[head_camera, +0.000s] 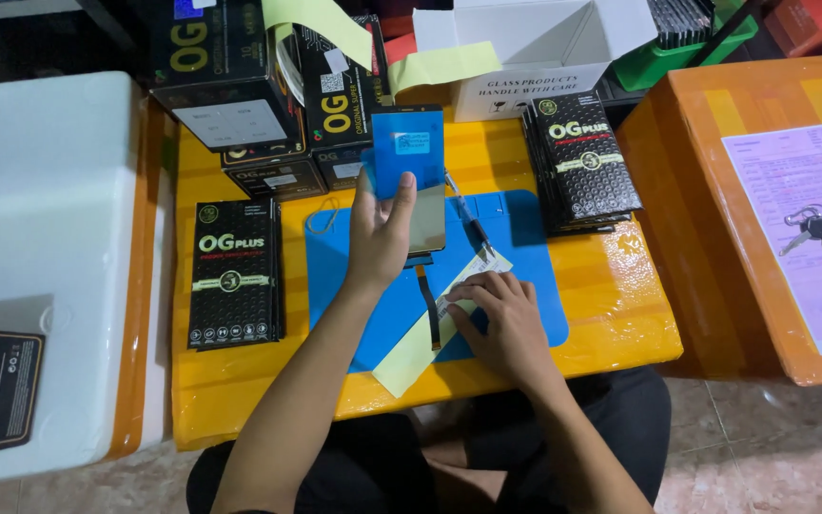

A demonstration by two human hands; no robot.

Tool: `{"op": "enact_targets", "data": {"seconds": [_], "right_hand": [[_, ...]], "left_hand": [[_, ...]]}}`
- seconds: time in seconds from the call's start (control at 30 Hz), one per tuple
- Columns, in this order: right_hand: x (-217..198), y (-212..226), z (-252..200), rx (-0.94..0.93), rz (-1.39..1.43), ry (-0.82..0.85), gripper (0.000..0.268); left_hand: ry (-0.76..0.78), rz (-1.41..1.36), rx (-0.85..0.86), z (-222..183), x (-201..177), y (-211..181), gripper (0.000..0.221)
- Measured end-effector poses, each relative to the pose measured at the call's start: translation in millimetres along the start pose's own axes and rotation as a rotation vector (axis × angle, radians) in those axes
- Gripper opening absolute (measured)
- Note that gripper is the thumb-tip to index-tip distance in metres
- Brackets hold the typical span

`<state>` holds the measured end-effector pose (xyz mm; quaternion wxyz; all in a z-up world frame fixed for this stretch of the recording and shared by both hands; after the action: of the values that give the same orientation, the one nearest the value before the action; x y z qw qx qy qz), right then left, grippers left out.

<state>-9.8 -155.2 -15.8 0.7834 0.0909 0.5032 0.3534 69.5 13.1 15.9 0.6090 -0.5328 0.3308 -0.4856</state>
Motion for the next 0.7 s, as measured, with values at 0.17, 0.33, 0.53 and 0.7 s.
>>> {"op": "enact_targets", "data": {"seconds": [0.17, 0.33, 0.53, 0.7], "right_hand": [[3.8, -4.8, -3.2, -0.018, 0.005, -0.007, 0.010], [-3.7, 7.1, -0.7, -0.025, -0.028, -0.019, 0.017], [-2.2, 10.7, -6.3, -0.085, -0.040, -0.063, 0.021], [1.6, 3.3, -10.9, -0.085, -0.012, -0.111, 0.020]], "left_hand": [[-0.017, 0.025, -0.015, 3.2, -4.9, 4.7, 0.058], [-0.026, 0.033, -0.034, 6.1, -4.1, 4.9, 0.063], [-0.010, 0.008, -0.046, 0.9, 1.5, 4.1, 0.063], [0.010, 0.030, -0.054, -0.7, 4.3, 1.8, 0.068]]}}
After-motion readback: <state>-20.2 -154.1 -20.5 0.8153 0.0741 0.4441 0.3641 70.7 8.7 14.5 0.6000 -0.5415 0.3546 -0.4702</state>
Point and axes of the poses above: each hand's wrist, its own z-axis towards the middle knuckle, its own x-axis out of the palm, y = z × x, the point moved 7 cm from there along z, towards the middle knuckle, and after that the axes turned 12 degrees about -y, right-handed, at the moved point
